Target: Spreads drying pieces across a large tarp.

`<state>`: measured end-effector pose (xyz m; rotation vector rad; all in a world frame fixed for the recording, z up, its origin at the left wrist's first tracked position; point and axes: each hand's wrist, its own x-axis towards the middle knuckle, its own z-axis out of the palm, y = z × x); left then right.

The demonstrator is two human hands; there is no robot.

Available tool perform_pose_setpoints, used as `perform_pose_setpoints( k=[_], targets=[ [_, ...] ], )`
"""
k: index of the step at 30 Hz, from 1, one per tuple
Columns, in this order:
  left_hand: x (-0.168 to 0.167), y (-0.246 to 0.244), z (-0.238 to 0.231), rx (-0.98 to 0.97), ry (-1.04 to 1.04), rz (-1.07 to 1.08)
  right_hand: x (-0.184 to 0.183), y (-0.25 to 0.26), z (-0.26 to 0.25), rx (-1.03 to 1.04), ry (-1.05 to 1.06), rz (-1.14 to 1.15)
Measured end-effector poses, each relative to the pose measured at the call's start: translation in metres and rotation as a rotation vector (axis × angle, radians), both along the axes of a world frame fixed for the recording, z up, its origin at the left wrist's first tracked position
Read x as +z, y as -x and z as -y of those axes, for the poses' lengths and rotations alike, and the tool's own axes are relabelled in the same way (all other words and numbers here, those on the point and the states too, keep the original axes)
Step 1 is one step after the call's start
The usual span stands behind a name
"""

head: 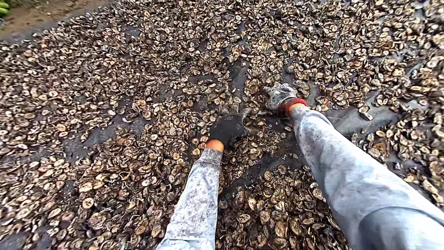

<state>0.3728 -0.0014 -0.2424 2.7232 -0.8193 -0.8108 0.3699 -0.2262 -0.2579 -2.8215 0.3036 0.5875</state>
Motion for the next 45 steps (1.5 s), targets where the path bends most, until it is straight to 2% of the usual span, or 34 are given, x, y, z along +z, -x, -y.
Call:
perform_pose_setpoints(
  k=[2, 3, 5, 7, 9, 11, 13, 14, 16, 18, 20, 23, 25, 26, 29, 32, 35, 37, 39, 41, 44, 45],
  targets=[
    [0.003, -0.005, 0.012, 0.07, 0.076, 0.05, 0.014, 0.01, 0.001, 0.105, -0.072, -0.007],
    [0.01, -0.011, 0.023, 0.109, 0.146, 0.091, 0.024, 0.015, 0.005, 0.09, -0.107, -0.01],
    [0.013, -0.032, 0.049, 0.152, 0.251, 0.163, 0.046, 0.023, 0.015, -0.083, -0.192, 0.02],
    [-0.003, -0.055, 0.076, 0.15, 0.198, 0.232, 0.059, 0.023, 0.023, -0.306, -0.312, 0.086],
    [-0.022, -0.064, 0.095, 0.099, 0.108, 0.206, 0.069, 0.023, 0.033, -0.42, -0.478, 0.12],
    [-0.042, -0.063, 0.103, -0.001, 0.104, 0.201, 0.077, 0.032, 0.046, -0.392, -0.639, 0.187],
    [-0.03, -0.055, 0.104, -0.049, 0.189, 0.111, 0.073, 0.049, 0.06, -0.312, -0.752, 0.366],
    [-0.025, -0.05, 0.101, -0.025, 0.252, 0.099, 0.065, 0.054, 0.068, -0.305, -0.755, 0.46],
    [-0.011, -0.041, 0.094, 0.095, 0.343, 0.136, 0.087, 0.056, 0.057, -0.479, -0.682, 0.412],
    [0.009, -0.025, 0.083, 0.153, 0.294, 0.206, 0.085, 0.06, 0.061, -0.509, -0.457, 0.346],
    [0.025, 0.005, 0.056, 0.107, 0.143, 0.162, 0.069, 0.069, 0.06, -0.357, -0.24, 0.201],
    [0.008, 0.064, 0.007, 0.024, 0.057, 0.068, 0.022, 0.086, 0.039, -0.097, -0.034, -0.027],
    [-0.004, 0.08, -0.012, 0.039, 0.158, 0.046, 0.008, 0.102, 0.024, -0.029, -0.061, 0.063],
    [-0.002, 0.083, -0.021, 0.086, 0.224, 0.014, 0.013, 0.106, 0.02, -0.041, -0.131, 0.089],
    [0.03, 0.085, -0.043, 0.251, 0.393, 0.033, 0.049, 0.1, 0.02, -0.298, -0.362, 0.1],
    [0.048, 0.075, -0.056, 0.282, 0.474, 0.231, 0.072, 0.086, 0.025, -0.516, -0.55, 0.161],
    [0.062, 0.073, -0.07, 0.283, 0.546, 0.264, 0.09, 0.087, 0.016, -0.431, -0.822, 0.206],
    [0.07, 0.071, -0.079, 0.257, 0.637, 0.241, 0.096, 0.09, 0.005, -0.453, -0.871, 0.21],
    [0.074, 0.069, -0.088, 0.25, 0.707, 0.27, 0.093, 0.09, -0.007, -0.507, -0.825, 0.212],
    [0.077, 0.061, -0.096, 0.307, 0.675, 0.319, 0.08, 0.087, -0.015, -0.439, -0.687, 0.181],
    [0.068, 0.032, -0.097, 0.358, 0.443, 0.438, 0.065, 0.09, -0.032, -0.145, -0.359, 0.086],
    [0.061, 0.024, -0.097, 0.351, 0.331, 0.405, 0.052, 0.091, -0.04, -0.07, -0.253, 0.1]
  ],
)
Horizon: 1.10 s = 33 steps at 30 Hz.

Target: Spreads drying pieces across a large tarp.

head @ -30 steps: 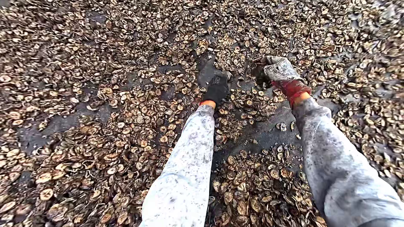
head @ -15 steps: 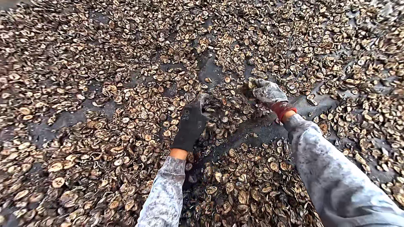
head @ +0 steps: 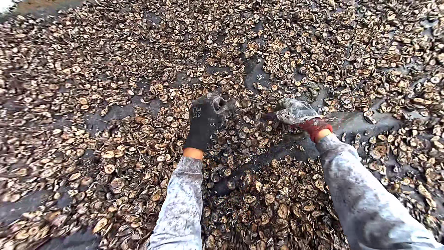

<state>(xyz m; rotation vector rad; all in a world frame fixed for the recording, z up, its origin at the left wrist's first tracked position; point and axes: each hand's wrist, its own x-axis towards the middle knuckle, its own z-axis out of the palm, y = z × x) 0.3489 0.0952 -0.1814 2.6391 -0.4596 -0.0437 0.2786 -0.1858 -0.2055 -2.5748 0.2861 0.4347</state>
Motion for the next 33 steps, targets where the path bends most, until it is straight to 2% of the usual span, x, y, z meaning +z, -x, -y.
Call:
perform_pose_setpoints(
  k=[2, 4, 6, 7, 8, 10, 12, 13, 15, 17, 19, 20, 22, 24, 26, 29, 33],
  targets=[
    [-0.023, -0.008, 0.004, -0.036, -0.186, -0.215, -0.015, -0.008, -0.026, 0.089, 0.176, -0.092],
    [-0.047, 0.009, 0.01, -0.203, -0.314, -0.385, -0.039, -0.012, -0.044, 0.173, 0.235, -0.099],
    [-0.06, 0.045, 0.012, -0.342, -0.309, -0.447, -0.038, -0.01, -0.044, 0.187, 0.178, -0.048],
    [-0.061, 0.058, 0.007, -0.365, -0.222, -0.446, -0.033, -0.01, -0.038, 0.158, 0.116, -0.054],
    [-0.058, 0.068, 0.0, -0.35, -0.124, -0.436, -0.03, -0.009, -0.029, 0.104, 0.066, -0.059],
    [-0.038, 0.075, -0.022, -0.193, 0.012, -0.438, -0.033, -0.008, -0.011, -0.061, 0.001, 0.033],
    [-0.023, 0.05, -0.034, -0.062, 0.077, -0.269, -0.006, -0.012, -0.009, -0.181, -0.039, 0.026],
    [-0.017, 0.027, -0.037, -0.008, 0.04, -0.195, 0.008, -0.013, -0.016, -0.162, -0.014, -0.003],
    [-0.012, -0.018, -0.052, 0.055, -0.099, -0.204, 0.022, -0.012, -0.042, 0.009, 0.043, -0.102],
    [-0.028, -0.054, -0.069, 0.134, -0.22, -0.281, 0.008, -0.007, -0.081, 0.223, 0.099, -0.119],
    [-0.059, -0.073, -0.079, 0.237, -0.32, -0.376, -0.021, 0.007, -0.135, 0.356, 0.12, -0.112],
    [-0.077, -0.076, -0.083, 0.248, -0.346, -0.39, -0.036, 0.015, -0.165, 0.389, 0.103, -0.106],
    [-0.088, -0.065, -0.086, 0.209, -0.381, -0.386, -0.045, 0.039, -0.217, 0.427, -0.027, -0.109],
    [-0.084, -0.04, -0.102, 0.13, -0.392, -0.36, -0.034, 0.066, -0.243, 0.41, -0.225, -0.047],
    [-0.081, -0.001, -0.135, 0.128, -0.409, -0.335, -0.009, 0.079, -0.24, 0.432, -0.385, -0.088],
    [-0.055, 0.044, -0.178, 0.224, -0.379, -0.357, 0.043, 0.073, -0.207, 0.384, -0.413, -0.26],
    [0.002, 0.058, -0.169, 0.296, -0.205, -0.204, 0.019, 0.057, -0.166, 0.122, -0.581, -0.216]
  ],
)
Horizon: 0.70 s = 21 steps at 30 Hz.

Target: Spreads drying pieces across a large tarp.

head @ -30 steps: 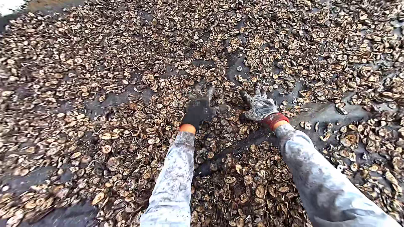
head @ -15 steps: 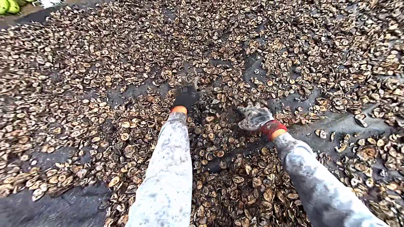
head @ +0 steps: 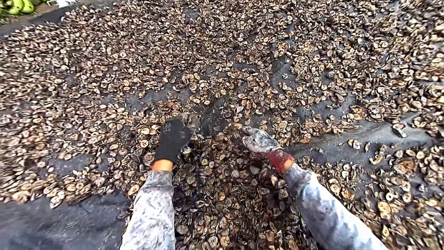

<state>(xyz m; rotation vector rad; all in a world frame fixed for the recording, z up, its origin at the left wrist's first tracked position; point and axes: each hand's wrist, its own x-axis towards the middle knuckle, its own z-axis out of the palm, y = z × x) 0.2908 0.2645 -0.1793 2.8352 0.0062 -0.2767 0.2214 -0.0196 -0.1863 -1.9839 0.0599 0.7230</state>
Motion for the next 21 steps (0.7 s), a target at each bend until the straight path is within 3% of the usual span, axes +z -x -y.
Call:
perform_pose_setpoints(
  k=[3, 5, 6, 8, 9, 11, 14, 16, 18, 21],
  targets=[
    [0.021, 0.001, 0.011, -0.055, 0.131, 0.054, -0.01, -0.008, 0.024, -0.108, -0.154, 0.085],
    [0.023, 0.005, 0.019, -0.029, 0.143, 0.101, -0.047, -0.013, 0.032, -0.213, -0.114, 0.286],
    [0.024, 0.006, 0.025, 0.003, 0.141, 0.138, -0.043, -0.014, 0.035, -0.24, -0.08, 0.309],
    [0.027, -0.003, 0.041, 0.049, 0.174, 0.215, 0.002, -0.019, 0.041, -0.206, 0.003, 0.246],
    [0.026, -0.01, 0.049, 0.031, 0.178, 0.235, 0.02, -0.027, 0.045, -0.146, 0.049, 0.179],
    [0.019, -0.021, 0.066, -0.11, 0.111, 0.236, 0.021, -0.036, 0.057, -0.038, 0.2, 0.173],
    [-0.028, -0.045, 0.096, -0.227, -0.006, -0.006, -0.018, -0.029, 0.077, 0.029, 0.629, 0.203],
    [-0.067, -0.059, 0.116, -0.252, -0.054, -0.16, -0.04, -0.018, 0.083, 0.078, 0.738, 0.151],
    [-0.084, -0.062, 0.136, -0.314, -0.055, -0.18, -0.042, -0.011, 0.09, 0.054, 0.701, 0.2],
    [-0.054, -0.043, 0.156, -0.272, 0.025, -0.121, -0.024, -0.014, 0.116, -0.138, 0.548, 0.165]
  ],
)
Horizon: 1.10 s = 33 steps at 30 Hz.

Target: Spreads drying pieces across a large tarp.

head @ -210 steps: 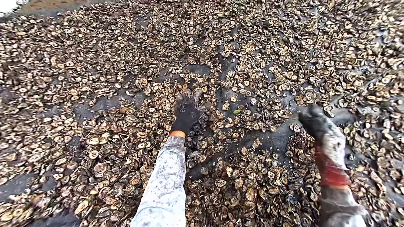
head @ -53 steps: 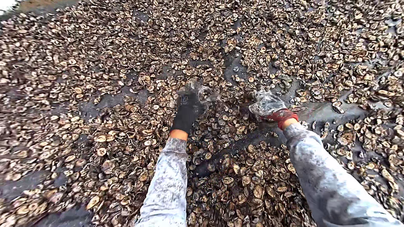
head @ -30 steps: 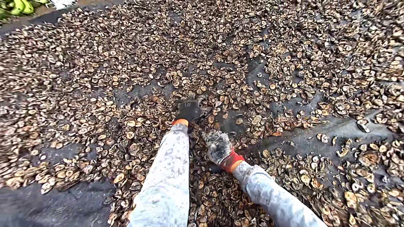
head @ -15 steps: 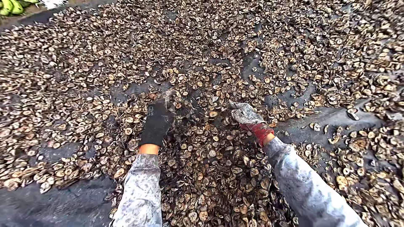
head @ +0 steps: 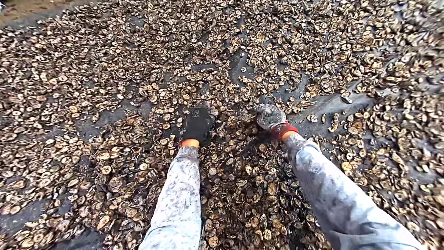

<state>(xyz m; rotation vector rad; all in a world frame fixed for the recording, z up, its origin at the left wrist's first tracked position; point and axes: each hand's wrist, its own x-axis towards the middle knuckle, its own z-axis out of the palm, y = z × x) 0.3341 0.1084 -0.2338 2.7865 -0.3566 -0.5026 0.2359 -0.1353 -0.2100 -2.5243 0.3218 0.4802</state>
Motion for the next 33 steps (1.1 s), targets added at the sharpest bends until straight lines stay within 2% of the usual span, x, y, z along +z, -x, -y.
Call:
perform_pose_setpoints(
  k=[2, 4, 7, 9, 11, 13, 15, 18, 20, 22, 24, 25, 27, 28, 29, 31, 33],
  targets=[
    [0.031, 0.015, 0.017, 0.025, 0.042, 0.1, 0.018, -0.008, 0.02, -0.163, -0.01, -0.058],
    [0.042, 0.032, 0.024, -0.048, 0.068, 0.132, 0.032, -0.008, 0.037, -0.271, -0.029, -0.039],
    [0.017, 0.057, 0.035, -0.32, 0.072, 0.002, 0.007, -0.017, 0.076, -0.338, -0.196, 0.1],
    [-0.013, 0.067, 0.05, -0.433, 0.032, -0.015, 0.01, -0.021, 0.101, -0.388, -0.307, 0.089],
    [-0.016, 0.073, 0.056, -0.398, 0.143, -0.053, 0.009, -0.016, 0.114, -0.48, -0.269, 0.149],
    [0.008, 0.076, 0.059, -0.303, 0.297, -0.101, 0.016, -0.008, 0.113, -0.519, -0.143, 0.187],
    [0.036, 0.077, 0.068, -0.236, 0.36, -0.054, 0.02, -0.004, 0.107, -0.38, 0.03, 0.104],
    [0.053, 0.06, 0.081, -0.254, 0.364, 0.067, -0.008, 0.003, 0.088, -0.016, 0.154, -0.113],
    [0.063, 0.046, 0.078, -0.328, 0.28, 0.025, -0.023, 0.013, 0.081, 0.103, 0.171, -0.038],
    [0.068, 0.042, 0.068, -0.369, 0.119, -0.014, -0.027, 0.015, 0.095, 0.098, 0.098, 0.062],
    [0.059, 0.043, 0.065, -0.385, 0.022, 0.003, -0.01, 0.007, 0.113, -0.035, 0.0, -0.016],
    [0.052, 0.047, 0.066, -0.398, 0.045, 0.02, 0.0, 0.003, 0.123, -0.13, -0.044, -0.036],
    [0.035, 0.058, 0.077, -0.443, 0.1, 0.021, 0.008, -0.002, 0.14, -0.32, -0.126, 0.021],
    [0.024, 0.063, 0.087, -0.472, 0.092, -0.006, 0.0, -0.004, 0.151, -0.387, -0.155, 0.093],
    [0.012, 0.067, 0.097, -0.501, 0.098, -0.016, -0.012, -0.008, 0.163, -0.42, -0.184, 0.171],
    [-0.006, 0.078, 0.106, -0.508, 0.109, -0.05, 0.004, -0.012, 0.177, -0.417, -0.321, 0.151],
    [0.002, 0.082, 0.106, -0.404, 0.178, -0.173, 0.01, -0.011, 0.191, -0.409, -0.292, 0.189]
  ],
)
